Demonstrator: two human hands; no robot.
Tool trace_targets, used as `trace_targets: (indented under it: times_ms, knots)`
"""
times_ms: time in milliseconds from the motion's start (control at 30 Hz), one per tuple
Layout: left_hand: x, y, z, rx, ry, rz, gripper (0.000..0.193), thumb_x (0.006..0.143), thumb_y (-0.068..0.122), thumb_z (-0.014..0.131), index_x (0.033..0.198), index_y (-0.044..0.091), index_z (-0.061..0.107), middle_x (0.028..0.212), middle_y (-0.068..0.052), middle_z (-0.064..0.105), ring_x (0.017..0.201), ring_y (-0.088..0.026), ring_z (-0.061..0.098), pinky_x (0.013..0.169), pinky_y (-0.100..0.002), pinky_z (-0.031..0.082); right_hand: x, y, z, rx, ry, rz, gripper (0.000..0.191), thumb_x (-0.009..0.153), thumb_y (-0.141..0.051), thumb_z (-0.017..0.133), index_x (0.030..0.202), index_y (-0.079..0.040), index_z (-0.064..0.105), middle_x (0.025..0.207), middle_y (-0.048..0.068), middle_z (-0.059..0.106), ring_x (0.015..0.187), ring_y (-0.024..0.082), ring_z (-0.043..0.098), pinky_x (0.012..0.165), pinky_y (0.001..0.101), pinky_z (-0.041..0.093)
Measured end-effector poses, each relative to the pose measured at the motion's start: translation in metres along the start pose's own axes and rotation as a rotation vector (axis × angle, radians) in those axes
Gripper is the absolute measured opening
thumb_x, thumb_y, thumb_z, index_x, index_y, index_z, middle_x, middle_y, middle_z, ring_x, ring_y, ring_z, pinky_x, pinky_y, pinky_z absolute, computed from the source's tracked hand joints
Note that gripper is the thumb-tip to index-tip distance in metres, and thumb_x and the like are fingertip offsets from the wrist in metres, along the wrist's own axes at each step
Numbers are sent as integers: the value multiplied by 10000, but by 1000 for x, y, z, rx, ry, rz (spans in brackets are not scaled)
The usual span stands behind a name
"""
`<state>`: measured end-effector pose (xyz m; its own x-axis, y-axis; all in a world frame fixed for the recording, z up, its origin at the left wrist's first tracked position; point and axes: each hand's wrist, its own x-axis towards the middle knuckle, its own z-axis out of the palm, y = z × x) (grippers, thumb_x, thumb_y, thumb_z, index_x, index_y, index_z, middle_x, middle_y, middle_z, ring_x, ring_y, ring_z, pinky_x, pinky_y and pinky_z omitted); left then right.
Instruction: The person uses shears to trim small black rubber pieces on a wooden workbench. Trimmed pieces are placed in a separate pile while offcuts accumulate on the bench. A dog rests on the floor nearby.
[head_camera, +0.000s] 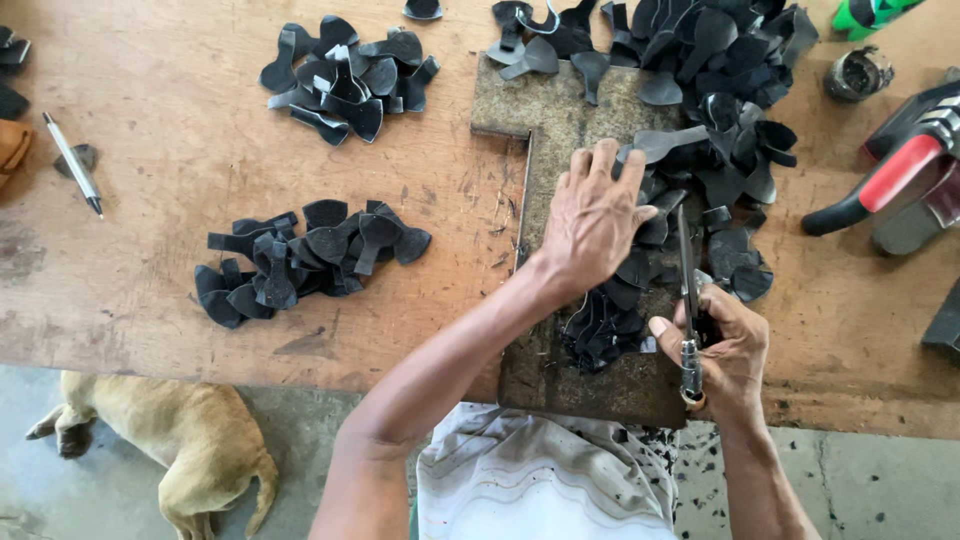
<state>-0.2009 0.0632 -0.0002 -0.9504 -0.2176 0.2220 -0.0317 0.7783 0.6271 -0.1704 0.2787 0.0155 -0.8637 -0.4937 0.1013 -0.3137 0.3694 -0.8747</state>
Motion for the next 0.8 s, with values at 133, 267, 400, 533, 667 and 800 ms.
trace_targets:
  times_ms: [133, 267, 400, 533, 667, 800]
  knots:
    - [-1, -2, -10, 16, -169, -9, 388, 841, 252, 765, 1129, 25, 639, 1189, -184, 516, 1138, -326, 495, 885, -458, 514, -1, 1, -1, -79, -5, 5, 269, 786, -130, 808, 749, -53, 554, 703, -22, 473, 624, 77, 426, 580, 246, 337]
    - [-30, 4, -21, -25, -253, -55, 374, 873, 255, 758, 1126, 5, 643, 1216, -219, 511, 1116, -345, 496, 862, -466, 512, 1, 4, -1, -100, -30, -90, 292, 801, -139, 818, 753, -51, 543, 708, -17, 460, 639, 81, 431, 601, 249, 350]
    - [-50, 2, -27, -165, -140, -68, 271, 965, 260, 725, 1113, 40, 669, 1256, -224, 539, 1119, -350, 514, 904, -468, 504, 1, 5, -2, -66, -31, -40, 270, 802, -140, 812, 758, -60, 558, 713, -26, 478, 636, 73, 434, 583, 239, 347]
    - [-48, -3, -29, -43, -22, -125, 437, 913, 204, 768, 1226, -14, 554, 1269, -213, 554, 1151, -349, 539, 950, -457, 506, 2, 5, -3, -11, -34, 11, 273, 802, -143, 817, 754, -66, 560, 710, -32, 473, 633, 68, 414, 583, 237, 326]
    - [-38, -8, -32, -165, -121, -302, 659, 792, 165, 813, 1330, -29, 486, 1153, -192, 554, 1067, -318, 540, 925, -433, 479, 1, 7, -2, -2, -32, -18, 261, 800, -152, 810, 751, -75, 566, 707, -39, 480, 633, 67, 431, 585, 233, 339]
    - [-34, -15, -39, -255, -208, -466, 441, 825, 140, 782, 1220, 45, 612, 1114, -106, 603, 1037, -244, 580, 941, -391, 496, 1, 8, -2, -61, -34, -43, 273, 773, -141, 807, 736, -61, 549, 693, -25, 467, 633, 85, 444, 588, 250, 350]
